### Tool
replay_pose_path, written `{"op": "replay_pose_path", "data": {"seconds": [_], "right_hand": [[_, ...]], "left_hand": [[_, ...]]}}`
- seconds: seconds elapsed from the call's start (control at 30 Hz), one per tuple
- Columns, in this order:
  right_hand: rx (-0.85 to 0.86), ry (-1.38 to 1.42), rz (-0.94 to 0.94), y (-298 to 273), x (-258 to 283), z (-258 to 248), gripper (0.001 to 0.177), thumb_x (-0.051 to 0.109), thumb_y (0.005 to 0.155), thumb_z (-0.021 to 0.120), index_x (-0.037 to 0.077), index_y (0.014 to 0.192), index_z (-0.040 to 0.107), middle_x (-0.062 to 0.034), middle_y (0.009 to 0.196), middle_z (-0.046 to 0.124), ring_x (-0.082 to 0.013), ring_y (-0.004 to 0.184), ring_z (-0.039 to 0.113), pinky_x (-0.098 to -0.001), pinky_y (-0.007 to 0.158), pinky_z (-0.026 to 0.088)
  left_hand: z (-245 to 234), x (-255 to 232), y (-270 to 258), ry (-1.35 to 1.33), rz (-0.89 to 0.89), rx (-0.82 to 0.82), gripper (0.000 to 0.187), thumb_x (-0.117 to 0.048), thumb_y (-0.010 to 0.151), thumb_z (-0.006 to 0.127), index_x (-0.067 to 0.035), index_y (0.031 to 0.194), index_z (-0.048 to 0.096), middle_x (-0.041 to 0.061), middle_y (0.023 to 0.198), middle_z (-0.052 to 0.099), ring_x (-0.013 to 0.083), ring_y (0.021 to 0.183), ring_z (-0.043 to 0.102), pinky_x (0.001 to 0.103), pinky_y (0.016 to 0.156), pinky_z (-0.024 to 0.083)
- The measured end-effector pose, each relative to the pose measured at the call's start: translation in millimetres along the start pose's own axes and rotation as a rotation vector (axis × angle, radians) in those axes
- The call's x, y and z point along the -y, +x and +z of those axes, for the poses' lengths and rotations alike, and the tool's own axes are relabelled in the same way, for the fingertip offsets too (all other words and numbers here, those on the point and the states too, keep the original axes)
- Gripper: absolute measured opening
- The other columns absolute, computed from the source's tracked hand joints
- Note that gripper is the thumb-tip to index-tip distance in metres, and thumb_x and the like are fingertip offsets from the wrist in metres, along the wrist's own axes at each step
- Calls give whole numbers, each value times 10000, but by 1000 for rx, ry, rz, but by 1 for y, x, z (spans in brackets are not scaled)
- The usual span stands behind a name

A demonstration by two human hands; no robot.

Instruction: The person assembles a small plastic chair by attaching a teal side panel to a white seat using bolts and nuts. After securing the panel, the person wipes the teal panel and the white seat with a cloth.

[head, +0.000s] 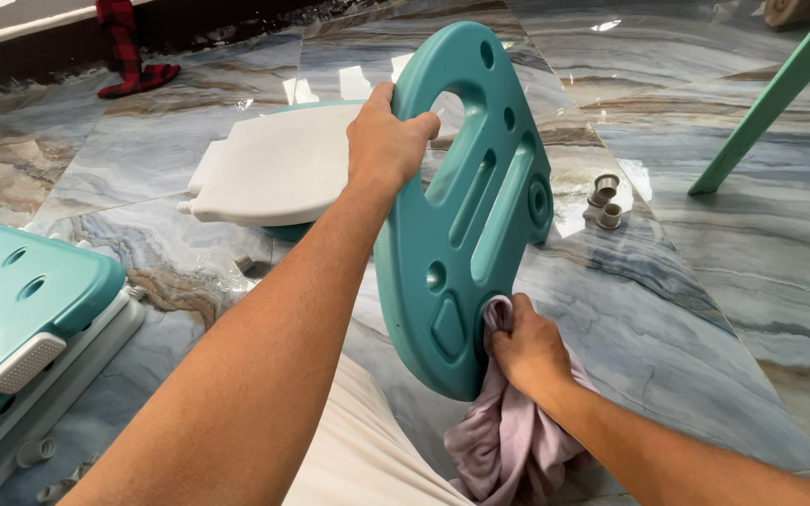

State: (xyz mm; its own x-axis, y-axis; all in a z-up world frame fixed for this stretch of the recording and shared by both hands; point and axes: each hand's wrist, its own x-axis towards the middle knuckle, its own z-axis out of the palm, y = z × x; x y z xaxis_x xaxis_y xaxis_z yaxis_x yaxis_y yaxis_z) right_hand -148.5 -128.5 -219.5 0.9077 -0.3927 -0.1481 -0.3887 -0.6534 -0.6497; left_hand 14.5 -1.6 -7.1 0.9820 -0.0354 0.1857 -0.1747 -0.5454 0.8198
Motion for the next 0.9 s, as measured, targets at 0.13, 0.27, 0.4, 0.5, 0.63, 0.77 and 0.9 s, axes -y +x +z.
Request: {"op": "replay_pose_path", "data": {"seconds": [0.13, 0.27, 0.4, 0.5, 0.63, 0.77, 0.9], "right_hand": [[-4, 212, 91, 0, 13, -7, 252, 127, 841, 635, 36, 1075, 612, -181, 904, 710, -325, 867, 666, -438, 773, 506], [38, 652, 274, 8, 13, -27, 206, 60, 824, 588, 12, 1013, 655, -165, 904, 714, -265, 829, 688, -400, 739, 537], [61, 730, 358, 8, 13, -39, 194, 53, 848, 575, 8, 1017, 661, -154, 911, 697, -254, 811, 660, -401, 706, 533], [67, 827, 327, 5, 20, -43, 235, 14, 792, 616, 17, 1018, 679, -129, 912, 714, -234, 811, 669, -372, 715, 539], [95, 870, 292, 4, 24, -51, 272, -27, 759, 605, 0, 1021, 677, -130, 916, 708, -236, 814, 674, -373, 717, 551], [83, 924, 264, 10, 17, -54, 289, -39, 747, 606, 6, 1023, 679, -125, 918, 719, -223, 819, 682, -347, 718, 557], [65, 1153, 241, 27, -5, -54, 271, -46, 764, 568, -26, 1012, 677, -143, 898, 695, -236, 784, 661, -345, 672, 550]], "left_hand": [[1, 8, 5, 9, 1, 67, 715, -289, 763, 681, -114, 1423, 468, 145, 1103, 719, 261, 954, 727, 400, 840, 587], [1, 21, 20, -89, 376, 143, 618, -299, 984, 609, -92, 1529, 407, 165, 1210, 670, 253, 1067, 659, 379, 926, 517], [-4, 14, 40, -317, 351, 442, 586, -129, 1032, 423, -161, 1613, 493, 187, 1028, 664, 247, 888, 601, 337, 818, 566], [-12, 0, 46, -72, 324, 535, 612, -39, 1014, 304, -285, 1542, 491, 151, 1112, 681, 268, 929, 698, 331, 784, 624], [-8, -21, 45, 417, 919, 395, 857, 122, 815, 582, -401, 1482, 459, 108, 1394, 543, 248, 1158, 621, 305, 847, 579], [15, -41, 53, 670, 1396, 114, 737, 38, 724, 776, -452, 1260, 648, 92, 1502, 487, 294, 1257, 545, 299, 884, 557], [23, -57, 66, 707, 1689, 15, 592, -103, 714, 844, -430, 1188, 711, 34, 1485, 530, 272, 1299, 520, 350, 973, 561]]}}
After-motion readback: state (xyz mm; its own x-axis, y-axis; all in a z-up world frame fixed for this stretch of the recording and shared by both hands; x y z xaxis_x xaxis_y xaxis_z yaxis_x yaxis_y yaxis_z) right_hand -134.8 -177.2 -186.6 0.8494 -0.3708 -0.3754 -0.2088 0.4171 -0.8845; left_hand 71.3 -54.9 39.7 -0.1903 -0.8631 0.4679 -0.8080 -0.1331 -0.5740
